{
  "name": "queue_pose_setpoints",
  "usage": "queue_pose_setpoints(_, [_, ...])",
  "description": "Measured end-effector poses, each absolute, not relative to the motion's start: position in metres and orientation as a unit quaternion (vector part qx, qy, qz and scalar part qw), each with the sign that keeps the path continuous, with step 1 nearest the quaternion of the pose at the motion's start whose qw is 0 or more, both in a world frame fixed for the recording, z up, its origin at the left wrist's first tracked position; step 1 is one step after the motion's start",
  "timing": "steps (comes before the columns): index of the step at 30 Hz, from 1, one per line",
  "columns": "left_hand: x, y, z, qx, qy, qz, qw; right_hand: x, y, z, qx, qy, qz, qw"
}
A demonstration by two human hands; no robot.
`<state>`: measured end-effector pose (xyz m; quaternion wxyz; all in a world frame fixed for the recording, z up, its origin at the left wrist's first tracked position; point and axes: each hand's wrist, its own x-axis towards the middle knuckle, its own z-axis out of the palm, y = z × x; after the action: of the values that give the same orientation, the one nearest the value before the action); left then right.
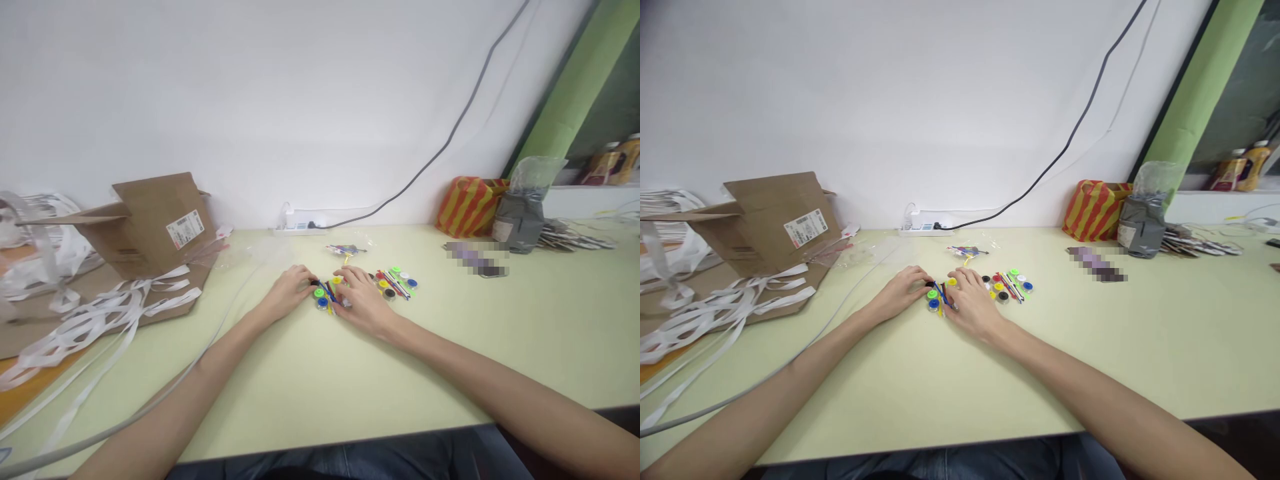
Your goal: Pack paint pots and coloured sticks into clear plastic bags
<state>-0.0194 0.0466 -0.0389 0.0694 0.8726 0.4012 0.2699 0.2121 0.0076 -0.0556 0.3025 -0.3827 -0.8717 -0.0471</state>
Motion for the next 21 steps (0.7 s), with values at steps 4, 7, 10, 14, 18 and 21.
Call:
queue_pose_setpoints(4, [-0.02,0.047,-0.039,0.877,0.408,0.248,0.061,0.211,0.008,-0.056,-0.386,-0.865,-0.042,0.317])
queue_pose_setpoints(7, [-0.021,0.043,-0.034,0.875,0.416,0.245,0.041,0.211,0.007,-0.054,-0.387,-0.858,-0.04,0.336])
queue_pose_setpoints(10, [-0.021,0.035,-0.024,0.869,0.417,0.265,0.018,0.21,0.007,-0.052,-0.396,-0.847,-0.043,0.351])
queue_pose_setpoints(14, [-0.019,0.024,-0.013,0.897,0.363,0.249,0.03,0.209,0.01,-0.052,-0.4,-0.841,-0.046,0.362])
queue_pose_setpoints(18, [-0.015,0.016,-0.011,0.917,0.33,0.217,0.055,0.212,0.012,-0.052,-0.399,-0.834,-0.061,0.376])
queue_pose_setpoints(21, [-0.014,0.016,-0.012,0.919,0.328,0.208,0.065,0.217,0.014,-0.048,-0.405,-0.824,-0.079,0.388])
